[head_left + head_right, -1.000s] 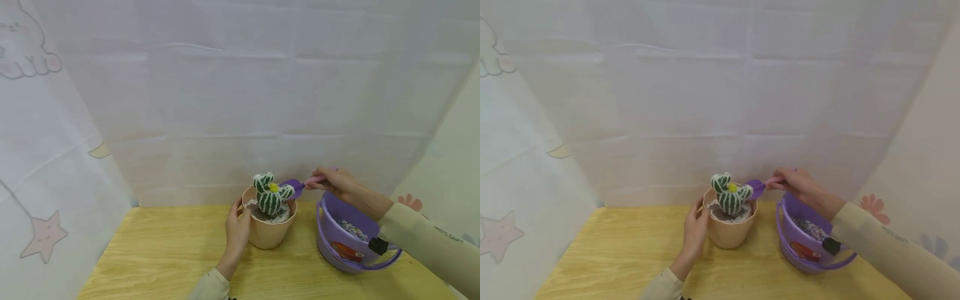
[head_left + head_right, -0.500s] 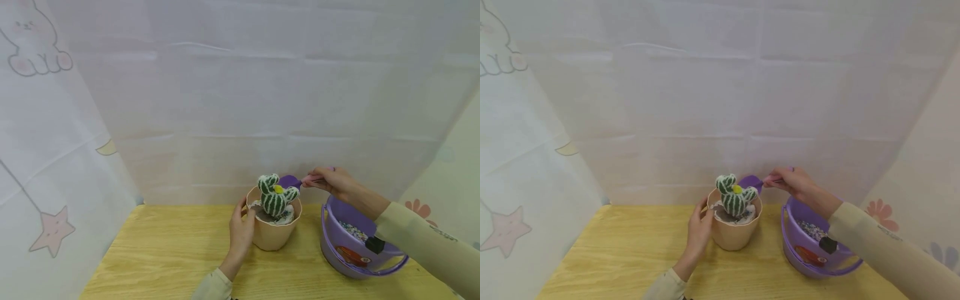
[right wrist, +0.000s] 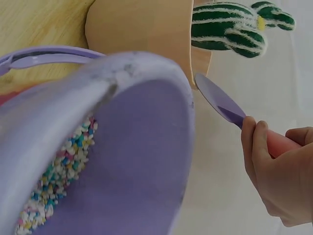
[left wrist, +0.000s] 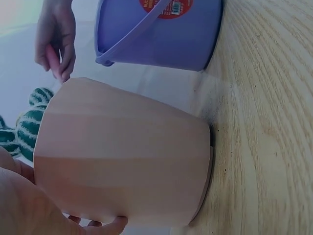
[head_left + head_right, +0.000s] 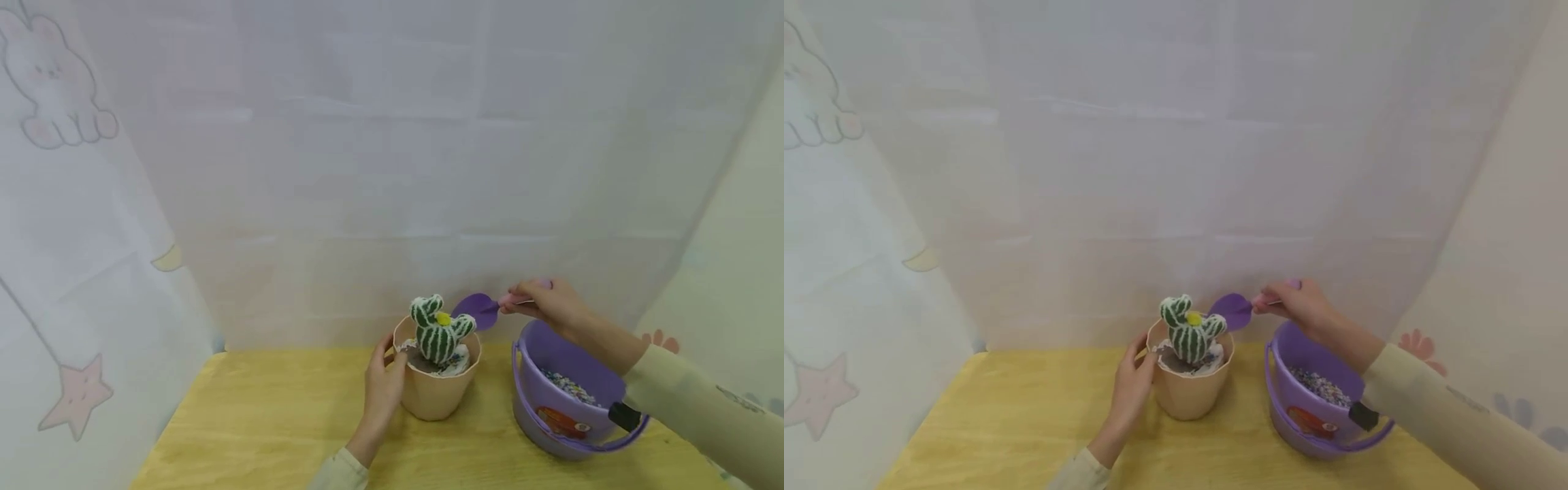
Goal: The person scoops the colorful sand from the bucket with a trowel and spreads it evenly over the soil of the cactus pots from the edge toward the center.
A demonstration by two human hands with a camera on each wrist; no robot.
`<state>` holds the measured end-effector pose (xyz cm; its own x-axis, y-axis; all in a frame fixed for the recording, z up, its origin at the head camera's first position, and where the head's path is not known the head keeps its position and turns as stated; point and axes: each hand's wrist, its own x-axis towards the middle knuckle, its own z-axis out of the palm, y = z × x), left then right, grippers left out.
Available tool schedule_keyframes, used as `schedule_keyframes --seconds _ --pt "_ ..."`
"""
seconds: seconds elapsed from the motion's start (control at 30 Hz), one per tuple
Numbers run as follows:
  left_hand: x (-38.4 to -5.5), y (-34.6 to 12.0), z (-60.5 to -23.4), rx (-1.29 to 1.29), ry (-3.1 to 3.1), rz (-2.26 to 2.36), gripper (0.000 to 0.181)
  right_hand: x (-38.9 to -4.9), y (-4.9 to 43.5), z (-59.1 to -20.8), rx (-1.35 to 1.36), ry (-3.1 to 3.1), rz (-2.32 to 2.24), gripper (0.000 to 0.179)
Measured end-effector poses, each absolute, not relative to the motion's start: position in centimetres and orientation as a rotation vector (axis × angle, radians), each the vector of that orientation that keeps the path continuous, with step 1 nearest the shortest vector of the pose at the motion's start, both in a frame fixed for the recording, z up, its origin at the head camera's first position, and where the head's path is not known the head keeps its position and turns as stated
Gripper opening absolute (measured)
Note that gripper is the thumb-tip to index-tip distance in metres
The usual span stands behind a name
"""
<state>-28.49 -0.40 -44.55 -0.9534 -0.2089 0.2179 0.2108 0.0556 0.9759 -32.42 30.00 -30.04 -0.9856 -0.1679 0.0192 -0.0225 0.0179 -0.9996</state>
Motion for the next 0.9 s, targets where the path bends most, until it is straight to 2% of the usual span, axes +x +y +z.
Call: schedule_keyframes --seconds 0.23,0.5,0.9 --pt "-29.5 -1.2 -44.3 0.023 -2.068 -1.984 0.048 -31.8 30.3 -29.4 -0.196 2.268 -2.091 0.023" --pt "-30.3 -1.9 -42.8 0.063 -2.030 -2.013 0.046 -30.7 30.5 -27.3 -0.216 2.244 -2.168 0.017" --pt "-29.1 -2.4 -40.1 -0.088 -1.926 -1.888 0.030 -29.0 31.2 -26.5 -0.254 2.433 -2.058 0.030"
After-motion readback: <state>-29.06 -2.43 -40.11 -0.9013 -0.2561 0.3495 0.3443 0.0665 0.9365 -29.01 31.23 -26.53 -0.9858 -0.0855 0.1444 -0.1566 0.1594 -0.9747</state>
